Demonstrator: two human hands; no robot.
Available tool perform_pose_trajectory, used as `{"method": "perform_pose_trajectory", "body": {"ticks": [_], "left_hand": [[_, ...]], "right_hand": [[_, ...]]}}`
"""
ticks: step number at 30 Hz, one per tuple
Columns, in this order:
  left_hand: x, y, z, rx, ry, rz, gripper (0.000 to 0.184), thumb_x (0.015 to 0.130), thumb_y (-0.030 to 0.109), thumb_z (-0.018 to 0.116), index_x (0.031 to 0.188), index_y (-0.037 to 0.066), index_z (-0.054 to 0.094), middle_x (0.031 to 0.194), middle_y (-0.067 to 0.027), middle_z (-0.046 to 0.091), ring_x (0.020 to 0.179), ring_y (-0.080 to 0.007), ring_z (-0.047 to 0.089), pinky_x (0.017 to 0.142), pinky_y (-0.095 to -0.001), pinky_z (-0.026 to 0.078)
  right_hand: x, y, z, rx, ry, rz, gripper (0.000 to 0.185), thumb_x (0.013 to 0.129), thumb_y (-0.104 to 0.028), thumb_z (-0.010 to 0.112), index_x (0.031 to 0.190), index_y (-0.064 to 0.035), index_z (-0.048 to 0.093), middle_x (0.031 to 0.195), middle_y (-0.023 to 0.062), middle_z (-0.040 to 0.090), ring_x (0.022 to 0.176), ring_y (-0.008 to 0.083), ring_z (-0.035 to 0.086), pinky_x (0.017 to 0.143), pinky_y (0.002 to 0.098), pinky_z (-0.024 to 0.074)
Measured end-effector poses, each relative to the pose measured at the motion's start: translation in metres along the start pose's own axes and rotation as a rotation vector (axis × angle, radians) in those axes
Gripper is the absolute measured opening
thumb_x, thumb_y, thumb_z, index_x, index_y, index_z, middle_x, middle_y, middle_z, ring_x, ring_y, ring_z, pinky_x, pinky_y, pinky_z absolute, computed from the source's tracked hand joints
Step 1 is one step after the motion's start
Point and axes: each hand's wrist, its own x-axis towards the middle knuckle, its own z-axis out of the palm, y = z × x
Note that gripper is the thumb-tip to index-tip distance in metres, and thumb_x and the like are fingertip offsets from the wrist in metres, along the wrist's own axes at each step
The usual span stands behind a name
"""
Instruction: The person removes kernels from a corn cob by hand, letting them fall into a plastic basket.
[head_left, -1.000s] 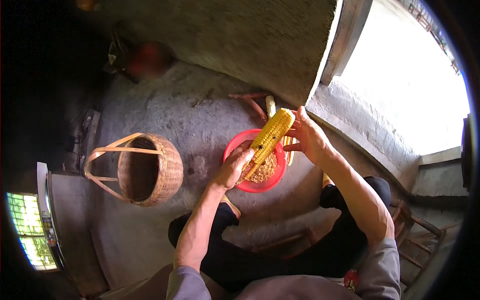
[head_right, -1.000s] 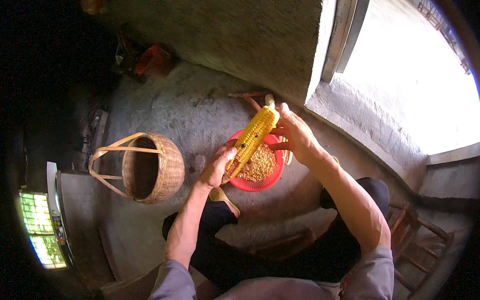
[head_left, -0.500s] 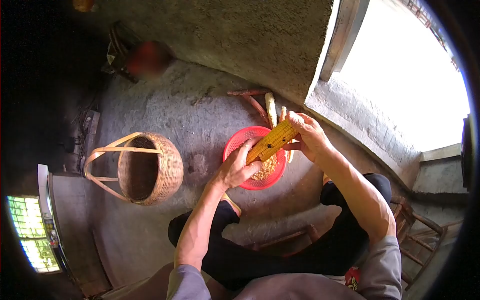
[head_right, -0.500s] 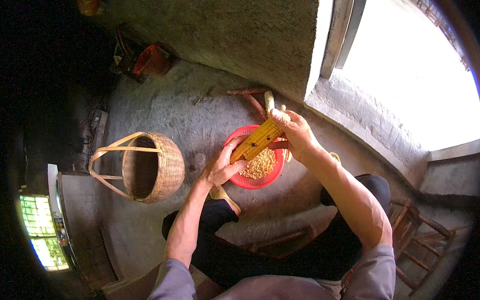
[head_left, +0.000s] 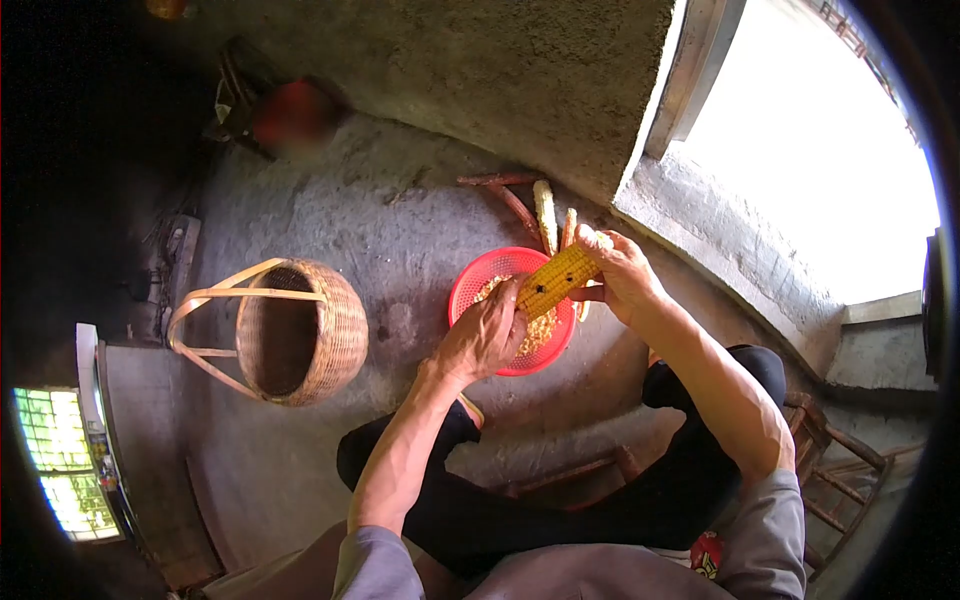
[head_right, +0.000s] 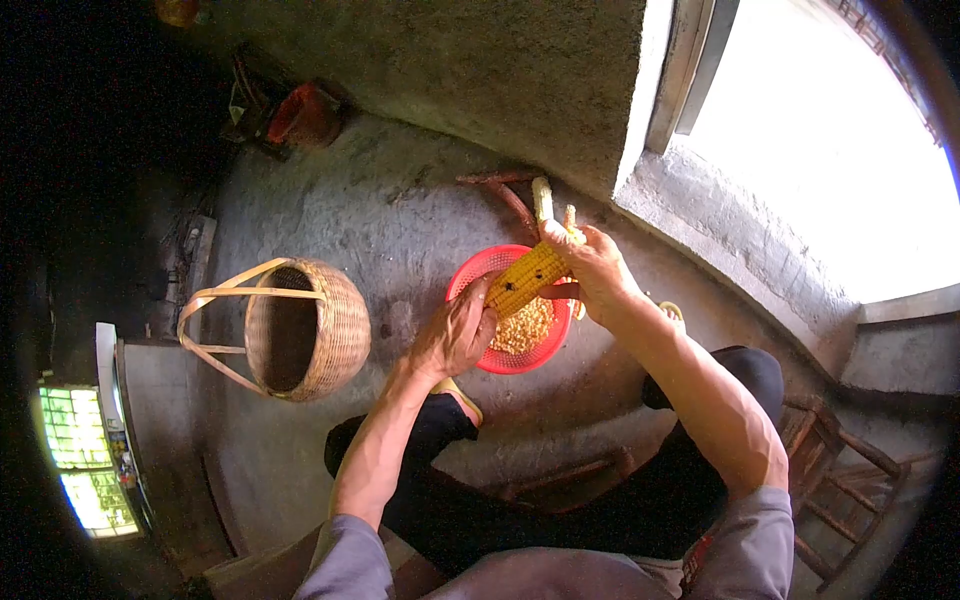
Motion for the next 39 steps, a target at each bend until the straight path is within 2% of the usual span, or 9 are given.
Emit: {"method": "perform_pose_trajectory", "body": {"ticks": [10,13,15,19,21,23,34,36,39], "left_hand": [[0.0,-0.007,0.002,-0.152,0.033,0.043,0.049,0.094,0.017,0.038,0.139,-0.004,0.037,0.128,-0.031,0.052,0.116,-0.0466,0.053,0.1,-0.0469,0.043],[0.002,-0.003,-0.001,-0.166,0.067,0.101,0.051,0.098,0.026,0.04,0.14,-0.003,0.037,0.13,-0.0303,0.052,0.12,-0.0451,0.052,0.102,-0.0455,0.042],[0.003,0.004,-0.004,-0.135,0.006,0.019,0.057,0.1,0.038,0.042,0.14,-0.002,0.037,0.13,-0.0299,0.052,0.12,-0.0444,0.052,0.102,-0.0451,0.042],[0.003,-0.002,0.001,-0.116,0.038,0.042,0.06,0.1,0.043,0.042,0.139,-0.003,0.037,0.128,-0.0296,0.053,0.119,-0.044,0.054,0.1,-0.0449,0.043],[0.002,-0.004,0.003,-0.06,0.016,0.019,0.057,0.101,0.04,0.041,0.139,-0.002,0.036,0.127,-0.0294,0.054,0.116,-0.0445,0.055,0.098,-0.0459,0.044],[0.0,-0.008,0.006,-0.023,0.033,0.047,0.056,0.101,0.038,0.041,0.14,-0.002,0.035,0.127,-0.0297,0.054,0.115,-0.0449,0.055,0.097,-0.0466,0.045],[0.0,0.0,-0.001,0.044,-0.033,-0.013,0.052,0.096,0.02,0.042,0.141,-0.003,0.031,0.127,-0.0314,0.051,0.112,-0.0453,0.056,0.099,-0.0495,0.045],[0.002,-0.003,0.004,0.114,0.119,0.11,0.054,0.086,0.014,0.05,0.135,-0.005,0.036,0.105,-0.0324,0.06,0.092,-0.044,0.064,0.08,-0.0508,0.053],[0.005,-0.002,0.004,-0.023,0.09,0.041,0.054,0.084,0.013,0.05,0.134,-0.002,0.037,0.1,-0.031,0.061,0.088,-0.0439,0.064,0.077,-0.0512,0.053]], "right_hand": [[-0.006,-0.008,0.005,-0.026,0.026,-0.022,0.058,0.087,-0.045,0.071,0.116,0.0008,0.049,0.1,0.0097,0.06,0.089,0.0193,0.064,0.059,0.036,0.0624],[-0.006,-0.009,0.005,-0.045,0.038,-0.022,0.059,0.087,-0.044,0.07,0.116,0.0014,0.049,0.1,0.0104,0.059,0.09,0.0204,0.064,0.06,0.0371,0.0626],[-0.006,-0.009,0.006,-0.056,0.038,-0.03,0.059,0.087,-0.044,0.07,0.117,0.0019,0.048,0.1,0.0106,0.059,0.091,0.021,0.064,0.06,0.0376,0.0625],[-0.007,-0.009,0.007,-0.066,0.042,-0.049,0.058,0.087,-0.046,0.07,0.115,0.0002,0.049,0.1,0.0109,0.059,0.089,0.0212,0.065,0.061,0.0371,0.0622],[-0.008,-0.01,0.007,-0.071,0.047,-0.044,0.056,0.086,-0.047,0.07,0.113,-0.0024,0.05,0.1,0.0105,0.059,0.086,0.0206,0.067,0.061,0.036,0.0619],[-0.008,-0.01,0.006,-0.079,0.017,-0.04,0.061,0.087,-0.044,0.071,0.117,0.004,0.049,0.103,0.0131,0.059,0.092,0.0228,0.064,0.062,0.0378,0.0623],[-0.007,-0.01,0.006,-0.137,-0.002,-0.058,0.064,0.087,-0.043,0.071,0.122,0.0059,0.047,0.107,0.0159,0.06,0.094,0.0242,0.065,0.063,0.0365,0.0616],[-0.007,-0.012,0.006,-0.139,-0.018,-0.056,0.064,0.087,-0.042,0.071,0.123,0.0055,0.047,0.108,0.0161,0.059,0.094,0.0242,0.065,0.063,0.0362,0.0616],[-0.011,-0.015,0.008,-0.154,-0.015,-0.088,0.059,0.089,-0.038,0.07,0.129,0.0,0.047,0.109,0.015,0.06,0.095,0.0239,0.065,0.065,0.0361,0.0616]]}}
